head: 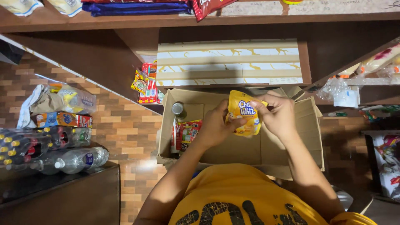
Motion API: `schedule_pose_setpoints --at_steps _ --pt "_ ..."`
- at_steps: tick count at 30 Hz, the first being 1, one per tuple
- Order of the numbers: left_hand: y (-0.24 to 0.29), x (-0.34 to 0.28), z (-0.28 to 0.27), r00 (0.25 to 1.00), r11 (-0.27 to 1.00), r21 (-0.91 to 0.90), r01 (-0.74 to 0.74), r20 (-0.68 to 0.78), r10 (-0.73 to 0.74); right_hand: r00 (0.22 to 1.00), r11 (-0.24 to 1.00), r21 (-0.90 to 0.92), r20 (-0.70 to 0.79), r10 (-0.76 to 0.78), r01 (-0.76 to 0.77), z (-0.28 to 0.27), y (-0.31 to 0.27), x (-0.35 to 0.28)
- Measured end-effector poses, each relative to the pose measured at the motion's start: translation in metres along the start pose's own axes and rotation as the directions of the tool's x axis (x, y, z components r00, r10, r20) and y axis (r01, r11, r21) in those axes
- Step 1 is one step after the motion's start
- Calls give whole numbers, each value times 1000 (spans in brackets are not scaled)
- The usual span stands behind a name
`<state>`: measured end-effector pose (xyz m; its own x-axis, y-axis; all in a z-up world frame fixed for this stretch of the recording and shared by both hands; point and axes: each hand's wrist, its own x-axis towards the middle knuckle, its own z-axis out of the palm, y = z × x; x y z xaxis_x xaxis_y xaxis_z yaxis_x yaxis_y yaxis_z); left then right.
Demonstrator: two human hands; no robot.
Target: Stocking various food items and condiments from a cardboard box onto grocery store shelves.
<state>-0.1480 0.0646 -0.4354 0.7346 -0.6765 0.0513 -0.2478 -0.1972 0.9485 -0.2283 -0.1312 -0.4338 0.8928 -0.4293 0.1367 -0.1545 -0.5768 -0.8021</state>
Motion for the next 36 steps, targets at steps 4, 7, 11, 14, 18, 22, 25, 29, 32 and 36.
schedule_pose_setpoints --at_steps 4,7,11,14,18,22,25,29,32,36 --pt "3 4 7 995 998 12 -62 -77 63 998 976 216 53 20 -31 6 -9 -1" --pt "3 9 14 973 997 25 -66 -220 70 980 792 576 104 172 -200 16 -25 -5" --pt "-2 11 20 905 980 93 -177 -375 200 931 498 799 200 306 -336 47 20 -22" --pt "1 9 20 900 982 127 -140 -398 180 969 557 798 130 211 -229 52 26 -30" --pt "-17 11 21 931 987 -20 -158 -337 142 975 655 739 8 221 -155 53 40 -27" --pt "-16 12 21 922 986 133 -105 -359 146 983 945 326 -183 23 39 47 35 -28" --pt "-2 11 17 913 984 103 -144 -370 172 980 938 343 -197 19 50 41 18 -24" --pt "3 10 16 924 982 -4 -187 -339 175 987 819 574 -127 97 -6 48 48 -23" --pt "6 8 17 909 978 45 -204 -362 206 991 793 608 -85 100 -28 44 42 -22" --pt "10 8 14 908 972 -77 -221 -380 176 990 764 643 -62 130 -60 38 33 -23"
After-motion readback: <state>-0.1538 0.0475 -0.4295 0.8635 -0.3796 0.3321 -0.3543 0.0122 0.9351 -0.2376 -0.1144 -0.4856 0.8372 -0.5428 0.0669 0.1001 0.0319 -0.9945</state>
